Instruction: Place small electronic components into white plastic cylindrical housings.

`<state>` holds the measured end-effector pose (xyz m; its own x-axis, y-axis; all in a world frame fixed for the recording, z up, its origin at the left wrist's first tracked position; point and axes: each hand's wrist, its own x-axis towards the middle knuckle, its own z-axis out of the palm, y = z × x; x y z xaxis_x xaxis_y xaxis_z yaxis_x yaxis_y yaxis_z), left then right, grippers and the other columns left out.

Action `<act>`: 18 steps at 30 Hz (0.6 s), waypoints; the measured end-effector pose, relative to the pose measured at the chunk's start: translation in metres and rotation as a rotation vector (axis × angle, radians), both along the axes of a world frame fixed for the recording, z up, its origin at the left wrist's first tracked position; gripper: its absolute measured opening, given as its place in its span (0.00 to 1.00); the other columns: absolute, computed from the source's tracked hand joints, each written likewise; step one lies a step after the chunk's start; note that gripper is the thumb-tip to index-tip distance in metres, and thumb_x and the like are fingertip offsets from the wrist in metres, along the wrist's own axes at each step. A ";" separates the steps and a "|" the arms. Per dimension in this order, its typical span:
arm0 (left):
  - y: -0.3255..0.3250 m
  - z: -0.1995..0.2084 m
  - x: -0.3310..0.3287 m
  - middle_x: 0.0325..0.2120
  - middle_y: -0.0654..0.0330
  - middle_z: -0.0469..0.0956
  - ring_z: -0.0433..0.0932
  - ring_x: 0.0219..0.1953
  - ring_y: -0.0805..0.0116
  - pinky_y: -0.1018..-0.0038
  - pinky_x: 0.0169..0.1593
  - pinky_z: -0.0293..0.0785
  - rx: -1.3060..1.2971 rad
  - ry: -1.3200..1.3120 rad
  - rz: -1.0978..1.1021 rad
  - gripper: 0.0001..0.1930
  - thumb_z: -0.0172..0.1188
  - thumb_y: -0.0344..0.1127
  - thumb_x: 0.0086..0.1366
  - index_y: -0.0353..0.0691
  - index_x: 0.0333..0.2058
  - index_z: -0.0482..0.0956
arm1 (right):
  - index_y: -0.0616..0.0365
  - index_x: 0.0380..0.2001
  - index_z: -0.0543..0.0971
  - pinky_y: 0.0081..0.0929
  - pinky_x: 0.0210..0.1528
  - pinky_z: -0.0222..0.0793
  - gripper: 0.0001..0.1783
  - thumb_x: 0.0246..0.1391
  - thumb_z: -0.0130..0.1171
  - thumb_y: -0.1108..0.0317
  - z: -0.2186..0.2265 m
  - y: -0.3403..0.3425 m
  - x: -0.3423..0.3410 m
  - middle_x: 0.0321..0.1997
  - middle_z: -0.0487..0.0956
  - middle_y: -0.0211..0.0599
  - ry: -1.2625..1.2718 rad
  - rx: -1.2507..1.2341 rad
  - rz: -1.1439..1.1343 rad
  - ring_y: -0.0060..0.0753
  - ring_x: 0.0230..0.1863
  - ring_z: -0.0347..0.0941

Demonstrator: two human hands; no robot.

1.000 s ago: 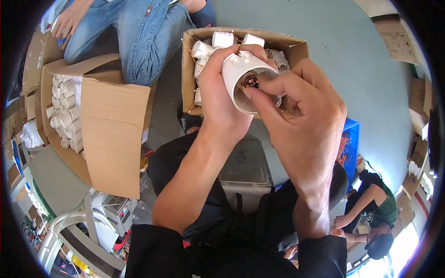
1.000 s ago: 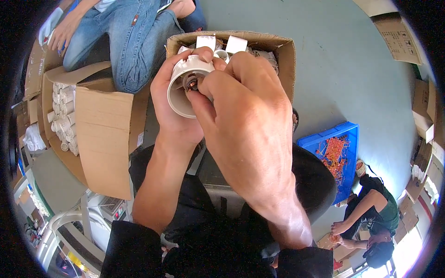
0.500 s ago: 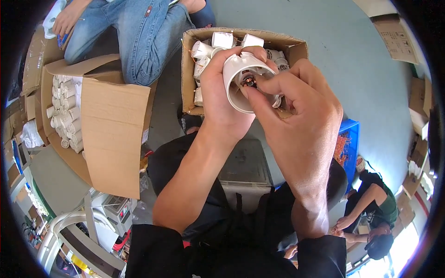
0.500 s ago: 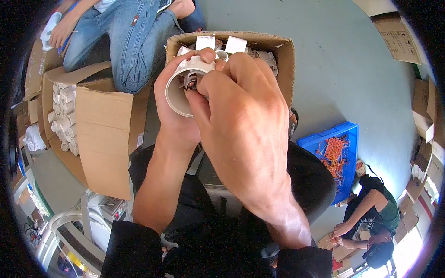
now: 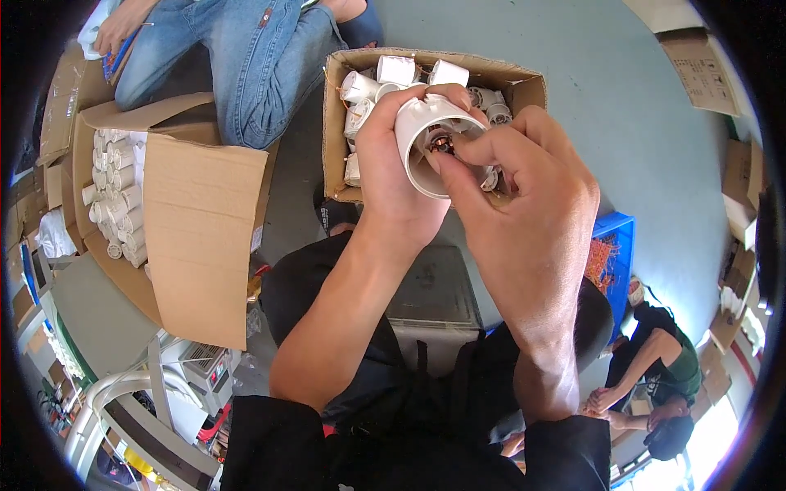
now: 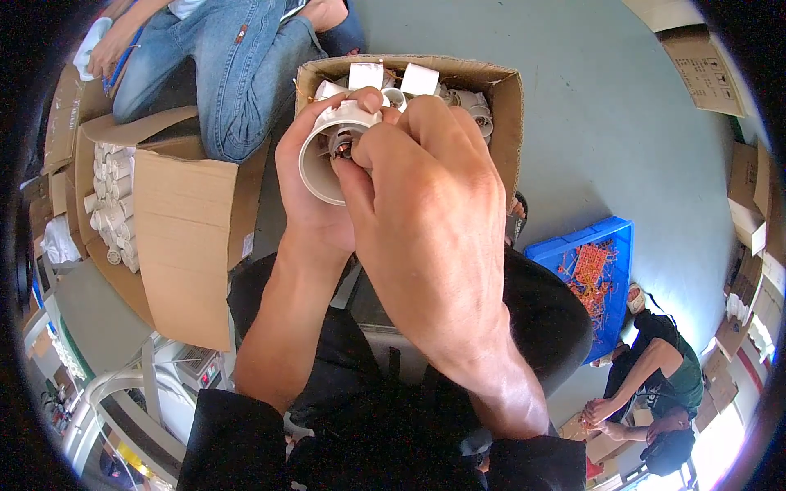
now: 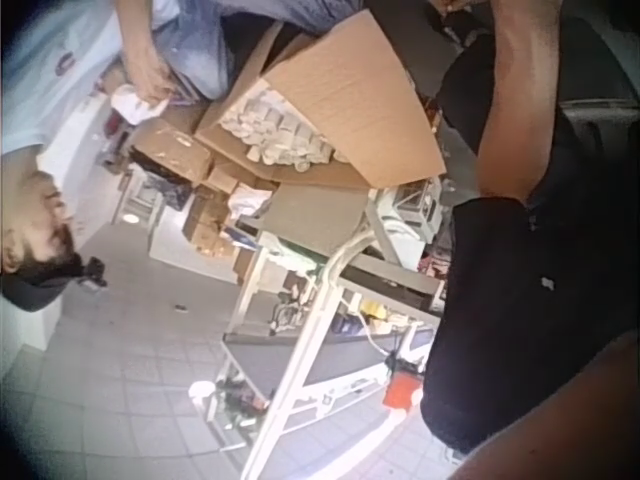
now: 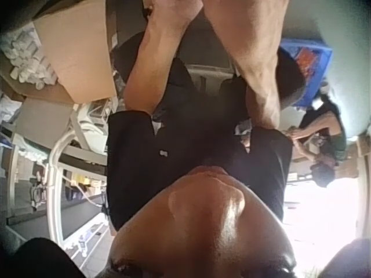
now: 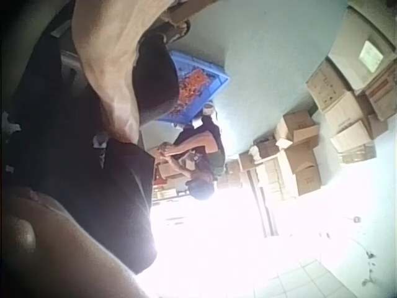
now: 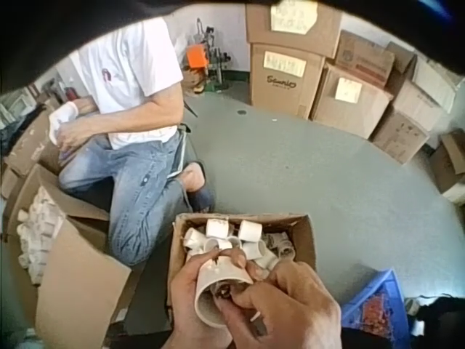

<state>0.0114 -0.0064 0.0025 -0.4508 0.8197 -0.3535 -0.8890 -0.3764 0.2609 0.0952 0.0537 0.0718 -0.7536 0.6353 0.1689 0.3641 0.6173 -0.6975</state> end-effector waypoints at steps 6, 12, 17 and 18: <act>0.001 -0.001 0.000 0.25 0.57 0.76 0.74 0.32 0.66 0.73 0.39 0.69 -0.047 0.007 0.017 0.17 0.38 0.40 0.62 0.37 0.29 0.75 | 0.63 0.22 0.77 0.23 0.21 0.56 0.07 0.36 0.66 0.76 0.000 0.000 0.000 0.20 0.67 0.33 -0.010 -0.005 -0.010 0.25 0.19 0.62; 0.001 0.004 0.001 0.29 0.58 0.74 0.74 0.35 0.66 0.72 0.41 0.70 0.051 -0.030 -0.051 0.15 0.40 0.38 0.62 0.35 0.31 0.74 | 0.61 0.26 0.80 0.20 0.22 0.58 0.08 0.37 0.66 0.75 0.015 0.007 0.007 0.19 0.67 0.32 -0.040 -0.073 0.042 0.23 0.19 0.61; -0.002 0.000 0.001 0.33 0.57 0.72 0.74 0.38 0.66 0.69 0.42 0.72 0.130 -0.043 -0.083 0.13 0.41 0.38 0.63 0.35 0.34 0.72 | 0.61 0.27 0.80 0.19 0.23 0.59 0.09 0.37 0.66 0.76 0.015 0.004 0.006 0.21 0.69 0.32 -0.085 -0.009 0.040 0.21 0.20 0.63; -0.001 0.000 0.003 0.33 0.57 0.72 0.74 0.38 0.65 0.69 0.42 0.72 0.078 -0.007 -0.046 0.13 0.41 0.37 0.63 0.35 0.33 0.72 | 0.61 0.27 0.80 0.19 0.23 0.59 0.09 0.37 0.66 0.76 0.016 0.005 0.007 0.21 0.69 0.32 -0.084 -0.005 0.040 0.21 0.20 0.63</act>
<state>0.0145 -0.0077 0.0021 -0.4097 0.8646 -0.2909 -0.9076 -0.3541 0.2257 0.1024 0.0585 0.0880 -0.7895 0.6055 0.1007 0.3968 0.6286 -0.6689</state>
